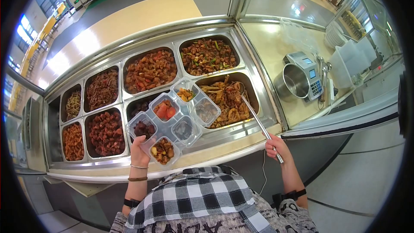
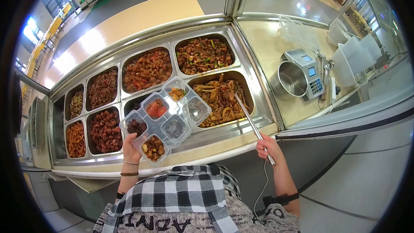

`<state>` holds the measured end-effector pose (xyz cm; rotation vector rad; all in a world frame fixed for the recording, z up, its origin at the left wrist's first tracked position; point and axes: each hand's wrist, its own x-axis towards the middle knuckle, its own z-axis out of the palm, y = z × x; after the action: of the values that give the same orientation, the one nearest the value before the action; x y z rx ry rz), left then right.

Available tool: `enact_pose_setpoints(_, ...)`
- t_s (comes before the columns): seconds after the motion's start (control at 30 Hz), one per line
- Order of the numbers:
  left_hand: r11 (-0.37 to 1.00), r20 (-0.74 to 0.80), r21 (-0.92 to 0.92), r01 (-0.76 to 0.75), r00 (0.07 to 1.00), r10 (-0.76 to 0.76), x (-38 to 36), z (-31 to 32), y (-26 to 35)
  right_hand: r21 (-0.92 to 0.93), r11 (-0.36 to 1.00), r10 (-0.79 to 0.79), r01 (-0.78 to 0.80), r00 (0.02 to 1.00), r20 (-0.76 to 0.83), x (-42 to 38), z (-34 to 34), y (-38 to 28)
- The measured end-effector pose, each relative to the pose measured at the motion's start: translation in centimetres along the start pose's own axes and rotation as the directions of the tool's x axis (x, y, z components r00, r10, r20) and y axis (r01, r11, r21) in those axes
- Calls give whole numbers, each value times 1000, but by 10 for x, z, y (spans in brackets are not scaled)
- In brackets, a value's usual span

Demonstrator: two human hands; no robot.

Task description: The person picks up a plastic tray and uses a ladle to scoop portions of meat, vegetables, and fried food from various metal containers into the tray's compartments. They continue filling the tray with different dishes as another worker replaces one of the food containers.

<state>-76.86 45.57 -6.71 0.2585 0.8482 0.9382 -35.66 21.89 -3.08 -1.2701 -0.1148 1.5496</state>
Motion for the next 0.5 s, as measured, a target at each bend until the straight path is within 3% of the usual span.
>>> enact_pose_setpoints(0.07,1000,15,-2,11,1000,-11,0,1,0,-16,1000,-4,4,1000,4,1,4,1)
enact_pose_setpoints(0.1,1000,19,-7,19,1000,-19,1,1,-1,-362,932,-62,27,995,-84,5,13,4)
enact_pose_setpoints(0.13,1000,22,-11,26,999,-26,2,1,-1,-662,749,-144,12,979,-146,7,17,6)
enact_pose_setpoints(0.17,1000,23,-8,30,999,-30,1,1,-2,-660,752,-143,9,978,-149,13,7,14)
enact_pose_setpoints(0.2,1000,25,-1,20,999,-20,1,2,-3,-891,437,-358,124,932,-46,19,5,20)
enact_pose_setpoints(0.23,1000,26,4,7,1000,-7,2,2,-4,-984,41,-506,175,852,131,24,3,23)
enact_pose_setpoints(0.27,1000,26,3,6,1000,-6,2,1,-4,-986,135,-445,101,895,31,22,-1,23)
enact_pose_setpoints(0.3,1000,28,1,14,1000,-14,3,-1,-3,-985,135,-443,103,896,33,17,9,15)
enact_pose_setpoints(0.37,1000,25,1,24,999,-24,0,-3,-1,-932,360,-420,52,901,-112,12,21,6)
enact_pose_setpoints(0.5,1000,9,-2,12,1000,-12,0,-2,0,-924,379,-432,40,891,-139,8,20,-1)
